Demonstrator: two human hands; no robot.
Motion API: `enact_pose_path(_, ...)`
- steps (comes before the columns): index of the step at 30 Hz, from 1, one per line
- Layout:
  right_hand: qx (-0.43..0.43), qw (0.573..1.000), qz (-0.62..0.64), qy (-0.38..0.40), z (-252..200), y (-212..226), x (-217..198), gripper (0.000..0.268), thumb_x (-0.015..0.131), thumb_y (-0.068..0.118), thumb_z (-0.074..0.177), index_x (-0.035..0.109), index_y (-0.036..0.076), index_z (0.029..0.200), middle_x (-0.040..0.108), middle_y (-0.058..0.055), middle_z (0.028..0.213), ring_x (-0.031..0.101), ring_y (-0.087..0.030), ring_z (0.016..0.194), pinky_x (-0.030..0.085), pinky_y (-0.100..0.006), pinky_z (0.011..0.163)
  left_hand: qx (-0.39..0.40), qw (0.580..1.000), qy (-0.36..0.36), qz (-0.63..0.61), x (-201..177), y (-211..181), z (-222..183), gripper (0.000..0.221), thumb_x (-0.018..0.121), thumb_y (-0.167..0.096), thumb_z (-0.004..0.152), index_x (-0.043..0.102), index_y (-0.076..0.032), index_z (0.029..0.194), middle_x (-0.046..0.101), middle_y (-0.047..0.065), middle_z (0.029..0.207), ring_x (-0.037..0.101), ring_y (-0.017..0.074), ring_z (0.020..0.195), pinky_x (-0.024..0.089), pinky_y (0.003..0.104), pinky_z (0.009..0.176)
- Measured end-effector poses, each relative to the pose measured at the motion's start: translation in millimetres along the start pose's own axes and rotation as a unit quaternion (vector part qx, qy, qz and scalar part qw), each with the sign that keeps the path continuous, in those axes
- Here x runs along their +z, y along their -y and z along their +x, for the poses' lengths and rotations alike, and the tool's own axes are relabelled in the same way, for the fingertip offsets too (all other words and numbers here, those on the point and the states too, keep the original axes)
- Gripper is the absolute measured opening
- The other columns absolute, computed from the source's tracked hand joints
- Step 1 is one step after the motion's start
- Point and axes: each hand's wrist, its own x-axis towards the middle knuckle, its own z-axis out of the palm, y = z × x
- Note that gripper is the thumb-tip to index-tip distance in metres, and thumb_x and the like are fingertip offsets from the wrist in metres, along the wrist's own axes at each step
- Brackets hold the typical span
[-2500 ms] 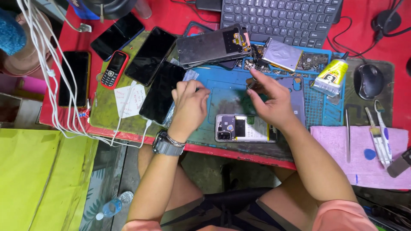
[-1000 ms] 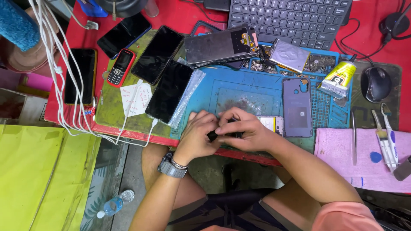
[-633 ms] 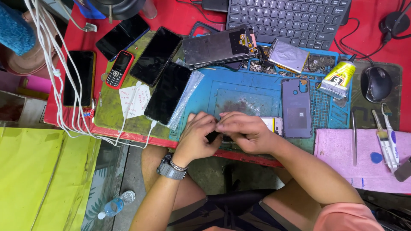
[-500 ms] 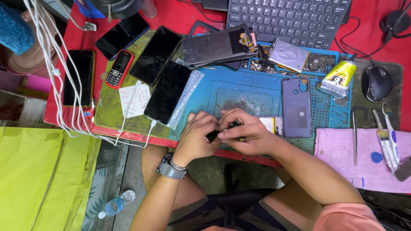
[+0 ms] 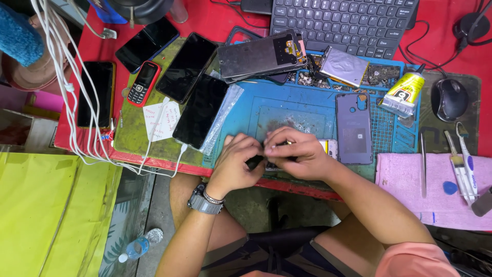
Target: The person uses a screwdriver to remove screws from a disassembled smartphone on a workbench. They then use a small brush to clean the internal components of the device.
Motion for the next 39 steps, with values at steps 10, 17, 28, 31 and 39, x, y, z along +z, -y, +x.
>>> enact_pose_path(10,0.124,0.988,0.010,-0.089,-7.1,-6.7,-28.4,0.037,0.068,-0.015,0.089,0.074,0.005,0.120,0.077,-0.023,0.103,0.074,-0.032,0.095,0.062,-0.044,0.090,-0.016,1.000,0.014,-0.014,-3.0,-2.9,1.8,0.005,0.073,-0.015,0.086,0.075,-0.017,0.091,0.068,0.001,0.087,0.064,0.0261,0.089,0.044,0.038,0.080)
enact_pose_path(17,0.094,0.980,-0.038,-0.169,-13.9,-39.9,-56.7,0.037,0.068,-0.016,0.094,0.065,-0.005,0.129,0.073,-0.022,0.108,0.073,-0.028,0.101,0.065,-0.039,0.082,-0.031,0.984,-0.046,0.167,4.9,42.5,48.0,0.016,0.060,-0.018,0.099,0.075,-0.010,0.100,0.060,0.005,0.090,0.058,0.0288,0.090,0.047,0.041,0.077)
enact_pose_path(28,0.113,0.985,-0.001,-0.134,-17.3,-30.6,-53.2,0.040,0.070,-0.015,0.093,0.060,-0.010,0.132,0.071,-0.024,0.107,0.071,-0.027,0.102,0.064,-0.036,0.076,-0.025,0.998,-0.021,0.054,-8.7,25.0,31.0,0.020,0.059,-0.009,0.096,0.075,-0.014,0.106,0.061,0.002,0.092,0.058,0.0290,0.090,0.048,0.040,0.081)
enact_pose_path(31,0.122,0.989,0.012,-0.087,-20.7,-24.4,-43.4,0.036,0.075,-0.015,0.085,0.071,-0.007,0.120,0.073,-0.028,0.100,0.074,-0.031,0.090,0.065,-0.038,0.067,-0.017,0.998,0.025,-0.046,-8.8,-9.3,6.8,0.021,0.063,-0.001,0.089,0.075,-0.010,0.104,0.065,0.007,0.096,0.061,0.0357,0.093,0.049,0.043,0.082)
enact_pose_path(39,0.101,0.994,0.024,-0.038,-15.0,-10.0,-4.8,0.029,0.083,-0.013,0.078,0.077,-0.005,0.105,0.075,-0.022,0.091,0.074,-0.023,0.079,0.060,-0.035,0.060,0.009,0.997,0.039,-0.070,9.5,7.0,-24.0,0.024,0.077,-0.007,0.076,0.075,-0.013,0.099,0.066,0.005,0.111,0.059,0.0306,0.107,0.045,0.039,0.087)
